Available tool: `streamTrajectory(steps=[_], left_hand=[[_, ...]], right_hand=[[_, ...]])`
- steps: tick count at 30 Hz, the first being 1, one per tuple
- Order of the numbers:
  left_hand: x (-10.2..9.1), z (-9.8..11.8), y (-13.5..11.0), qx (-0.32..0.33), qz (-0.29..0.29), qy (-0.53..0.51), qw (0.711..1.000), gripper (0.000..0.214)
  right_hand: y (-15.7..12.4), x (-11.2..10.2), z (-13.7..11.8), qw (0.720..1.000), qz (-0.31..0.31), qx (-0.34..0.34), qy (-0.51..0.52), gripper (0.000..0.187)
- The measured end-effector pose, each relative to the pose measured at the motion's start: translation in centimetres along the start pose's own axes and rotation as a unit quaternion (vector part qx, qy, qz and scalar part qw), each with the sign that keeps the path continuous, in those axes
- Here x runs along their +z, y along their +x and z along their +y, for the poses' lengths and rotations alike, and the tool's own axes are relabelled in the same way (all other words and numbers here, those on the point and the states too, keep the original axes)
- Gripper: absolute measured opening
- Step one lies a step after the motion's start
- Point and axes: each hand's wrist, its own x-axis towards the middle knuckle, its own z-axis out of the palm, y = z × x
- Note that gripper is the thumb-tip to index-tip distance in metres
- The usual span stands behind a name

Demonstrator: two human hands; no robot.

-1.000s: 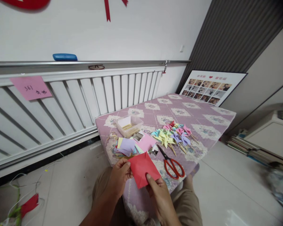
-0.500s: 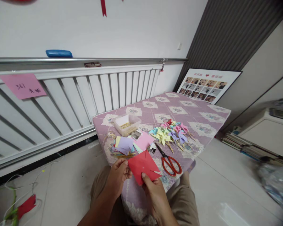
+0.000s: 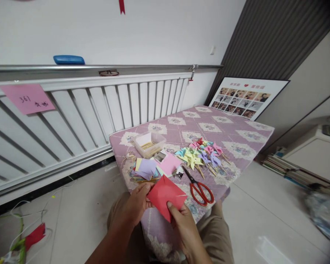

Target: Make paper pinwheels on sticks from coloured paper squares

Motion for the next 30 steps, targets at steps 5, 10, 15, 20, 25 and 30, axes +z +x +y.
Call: streamTrajectory(steps=[5, 10, 15, 20, 25, 30], left_hand=[[-0.4, 0.0, 0.3, -0.023, -0.068, -0.005, 0.997, 0.028], [-0.1, 0.1, 0.4, -0.027, -0.121, -0.018, 0.992, 0.029], [0.1, -0.6, 0.5, -0.048, -0.128, -0.011, 0.991, 0.03], [0.2, -1.2, 0.6, -0.055, -0.098, 0.003, 0.994, 0.024], [0.8, -1.2, 0.6, -0.052, -0.092, -0.041, 0.994, 0.017], [1.2, -1.0, 0.5, -0.041, -0.065, -0.057, 0.995, 0.013]], right_hand=[[-0.3, 0.3, -0.6, 1.0, -0.004, 0.016, 0.009, 0.027], [-0.5, 0.3, -1.1, 0.999, -0.03, 0.033, -0.01, 0.029], [-0.6, 0.1, -1.4, 0.997, -0.054, 0.036, -0.035, 0.026], [-0.6, -0.1, -1.8, 0.997, -0.042, 0.022, -0.062, 0.027], [-0.3, -1.0, -1.7, 0.996, -0.044, -0.004, -0.078, 0.019], [-0.1, -1.6, -1.6, 0.996, -0.033, -0.003, -0.087, 0.021]])
